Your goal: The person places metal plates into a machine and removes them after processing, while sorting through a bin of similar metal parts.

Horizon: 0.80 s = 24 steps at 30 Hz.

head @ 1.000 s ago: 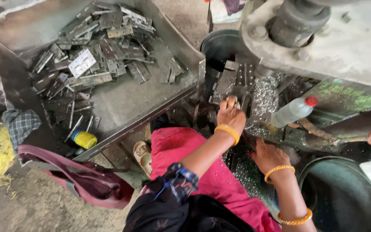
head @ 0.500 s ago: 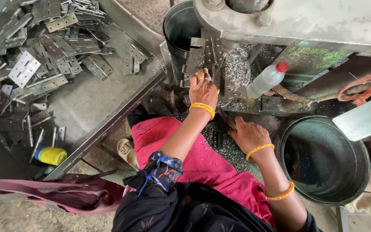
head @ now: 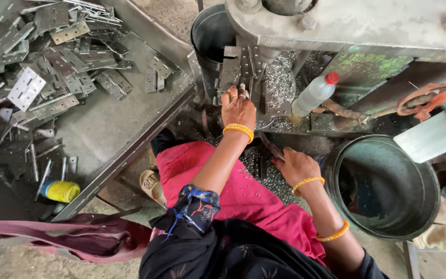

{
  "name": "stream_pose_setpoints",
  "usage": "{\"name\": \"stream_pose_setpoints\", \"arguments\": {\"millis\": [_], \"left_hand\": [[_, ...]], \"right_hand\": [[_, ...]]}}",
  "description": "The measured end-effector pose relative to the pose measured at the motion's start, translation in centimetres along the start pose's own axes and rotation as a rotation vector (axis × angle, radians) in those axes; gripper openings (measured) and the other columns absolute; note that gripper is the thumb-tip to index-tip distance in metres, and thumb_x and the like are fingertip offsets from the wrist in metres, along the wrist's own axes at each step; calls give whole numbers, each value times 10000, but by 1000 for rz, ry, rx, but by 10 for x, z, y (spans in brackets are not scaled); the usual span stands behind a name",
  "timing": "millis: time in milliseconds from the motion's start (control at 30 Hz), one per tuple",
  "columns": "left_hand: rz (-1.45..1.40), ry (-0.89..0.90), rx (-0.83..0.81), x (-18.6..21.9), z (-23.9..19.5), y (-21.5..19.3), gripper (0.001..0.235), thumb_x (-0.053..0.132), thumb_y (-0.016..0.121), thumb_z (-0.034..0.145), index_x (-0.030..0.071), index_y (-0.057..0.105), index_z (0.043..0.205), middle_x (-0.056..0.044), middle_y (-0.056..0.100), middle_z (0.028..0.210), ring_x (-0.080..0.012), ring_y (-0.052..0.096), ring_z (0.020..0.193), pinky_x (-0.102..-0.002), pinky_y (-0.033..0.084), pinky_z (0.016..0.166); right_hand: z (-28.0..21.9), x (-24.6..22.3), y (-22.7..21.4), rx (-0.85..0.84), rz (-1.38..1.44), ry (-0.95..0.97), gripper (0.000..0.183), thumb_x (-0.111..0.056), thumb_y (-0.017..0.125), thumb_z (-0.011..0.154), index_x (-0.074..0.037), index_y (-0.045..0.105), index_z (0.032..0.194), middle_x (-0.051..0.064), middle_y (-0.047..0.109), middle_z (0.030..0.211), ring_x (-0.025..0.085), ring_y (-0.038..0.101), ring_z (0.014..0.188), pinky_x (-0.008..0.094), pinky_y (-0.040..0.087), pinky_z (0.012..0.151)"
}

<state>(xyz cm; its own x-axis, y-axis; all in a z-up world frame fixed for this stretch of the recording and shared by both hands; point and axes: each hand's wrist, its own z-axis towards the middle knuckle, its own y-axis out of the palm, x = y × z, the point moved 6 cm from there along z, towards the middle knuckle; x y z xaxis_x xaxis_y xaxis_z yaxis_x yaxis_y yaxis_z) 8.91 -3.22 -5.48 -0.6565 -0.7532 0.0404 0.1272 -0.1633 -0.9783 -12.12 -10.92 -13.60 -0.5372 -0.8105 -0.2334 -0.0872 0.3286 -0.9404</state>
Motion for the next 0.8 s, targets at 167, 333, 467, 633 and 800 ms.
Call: {"name": "stream_pose_setpoints", "arguments": {"millis": [167, 333, 467, 633, 800], "left_hand": [[10, 17, 17, 1, -5, -6, 392, 214, 581, 892, 6, 727, 1190, -65, 669, 1300, -296, 414, 1358, -438, 300, 1051], [-8, 20, -18, -5, 9, -11, 351, 157, 556, 845, 43, 726, 1131, -50, 634, 1375, -286, 391, 1380, -445, 290, 1057], [84, 6, -128, 2, 18, 9, 389, 165, 500, 1016, 31, 668, 1341, -64, 663, 1358, -293, 404, 1437, -456, 315, 1090], [14, -11, 98, -6, 15, 6, 420, 148, 521, 890, 34, 671, 1265, -44, 550, 1552, -300, 418, 1366, -476, 320, 1015], [99, 0, -65, -7, 39, 19, 487, 139, 468, 982, 59, 558, 1454, -33, 552, 1489, -293, 348, 1481, -548, 191, 1198]], "right_hand": [[-19, 8, 67, 52, 272, 107, 433, -512, 628, 922, -96, 609, 1043, 232, 717, 881, 468, 681, 846, 571, 530, 702], [10, 20, 37, 170, 191, -31, 419, -492, 658, 913, -78, 621, 967, 225, 716, 874, 459, 686, 838, 567, 531, 699], [8, 25, 50, 228, 163, -178, 405, -469, 630, 967, -64, 609, 961, 239, 706, 876, 451, 689, 833, 540, 545, 729], [-21, 19, 81, 102, 352, 77, 440, -470, 658, 870, -79, 639, 1070, 261, 723, 890, 480, 679, 851, 579, 520, 710], [20, 24, 32, 14, 170, 0, 442, -493, 635, 917, -52, 629, 948, 250, 714, 896, 473, 685, 883, 581, 528, 748]]}}
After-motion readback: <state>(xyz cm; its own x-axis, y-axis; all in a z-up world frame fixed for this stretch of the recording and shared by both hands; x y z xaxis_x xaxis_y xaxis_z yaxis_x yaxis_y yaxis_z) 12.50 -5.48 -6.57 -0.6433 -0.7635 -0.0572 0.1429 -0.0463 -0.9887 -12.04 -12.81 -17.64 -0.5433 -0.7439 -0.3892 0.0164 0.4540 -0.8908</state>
